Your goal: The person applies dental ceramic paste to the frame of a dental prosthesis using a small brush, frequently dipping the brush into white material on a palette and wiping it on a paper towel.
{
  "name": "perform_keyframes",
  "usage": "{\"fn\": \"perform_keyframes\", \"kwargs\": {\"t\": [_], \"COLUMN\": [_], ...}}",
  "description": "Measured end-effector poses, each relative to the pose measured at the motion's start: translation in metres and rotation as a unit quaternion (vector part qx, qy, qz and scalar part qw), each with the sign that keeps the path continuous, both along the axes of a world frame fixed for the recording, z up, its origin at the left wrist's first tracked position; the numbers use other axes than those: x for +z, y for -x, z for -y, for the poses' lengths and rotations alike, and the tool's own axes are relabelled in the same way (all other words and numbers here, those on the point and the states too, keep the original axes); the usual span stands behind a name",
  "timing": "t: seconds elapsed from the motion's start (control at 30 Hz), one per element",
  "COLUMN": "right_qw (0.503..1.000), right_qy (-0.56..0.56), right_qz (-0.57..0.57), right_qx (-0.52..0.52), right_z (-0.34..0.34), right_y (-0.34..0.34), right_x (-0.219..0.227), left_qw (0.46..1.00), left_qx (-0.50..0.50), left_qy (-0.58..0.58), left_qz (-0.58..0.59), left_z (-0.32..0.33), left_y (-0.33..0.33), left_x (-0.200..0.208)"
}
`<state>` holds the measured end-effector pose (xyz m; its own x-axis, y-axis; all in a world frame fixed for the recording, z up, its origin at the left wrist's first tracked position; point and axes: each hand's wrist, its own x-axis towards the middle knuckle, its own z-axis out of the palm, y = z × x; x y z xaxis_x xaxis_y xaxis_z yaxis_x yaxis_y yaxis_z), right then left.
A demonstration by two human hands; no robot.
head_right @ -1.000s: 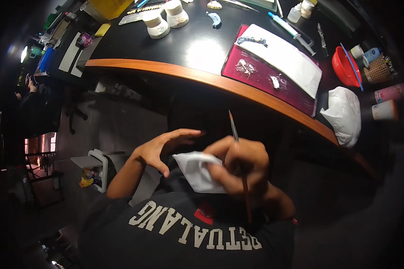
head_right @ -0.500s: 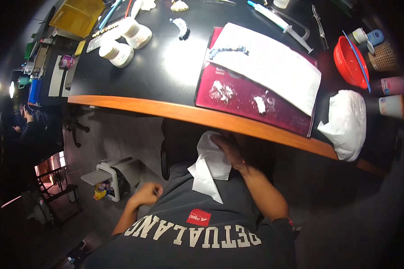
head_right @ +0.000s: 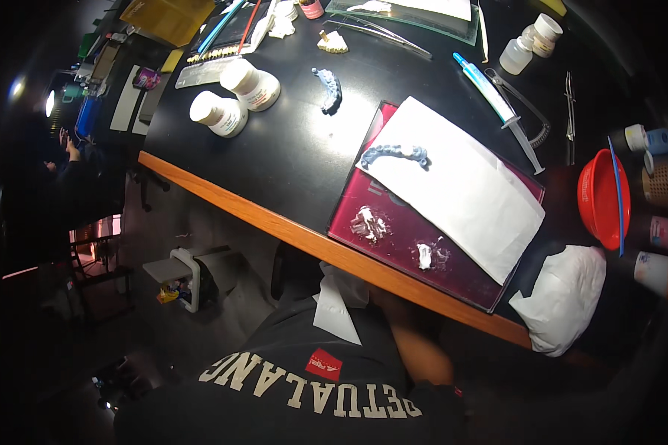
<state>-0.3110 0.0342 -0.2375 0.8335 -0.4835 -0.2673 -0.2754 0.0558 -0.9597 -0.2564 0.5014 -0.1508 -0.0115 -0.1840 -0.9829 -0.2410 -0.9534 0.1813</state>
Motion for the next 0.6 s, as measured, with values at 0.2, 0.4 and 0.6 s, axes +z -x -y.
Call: {"fn": "perform_keyframes", "kwargs": {"t": [0.2, 0.4, 0.6], "right_qw": [0.985, 0.971, 0.958], "right_qy": [-0.157, -0.227, -0.270], "right_qz": [-0.061, -0.048, -0.046], "right_qx": [-0.035, -0.063, -0.085], "right_z": [0.010, 0.015, -0.001], "right_y": [0.008, -0.009, -0.030], "right_x": [0.019, 0.018, 0.011], "left_qw": [1.000, 0.998, 0.915], "left_qx": [0.011, -0.048, 0.239], "left_qy": [-0.018, 0.013, 0.234], "left_qz": [-0.011, -0.023, 0.227], "left_z": [-0.006, 0.012, 0.157], "left_y": [0.019, -0.010, -0.113], "left_x": [0.013, 0.026, 0.019]}}
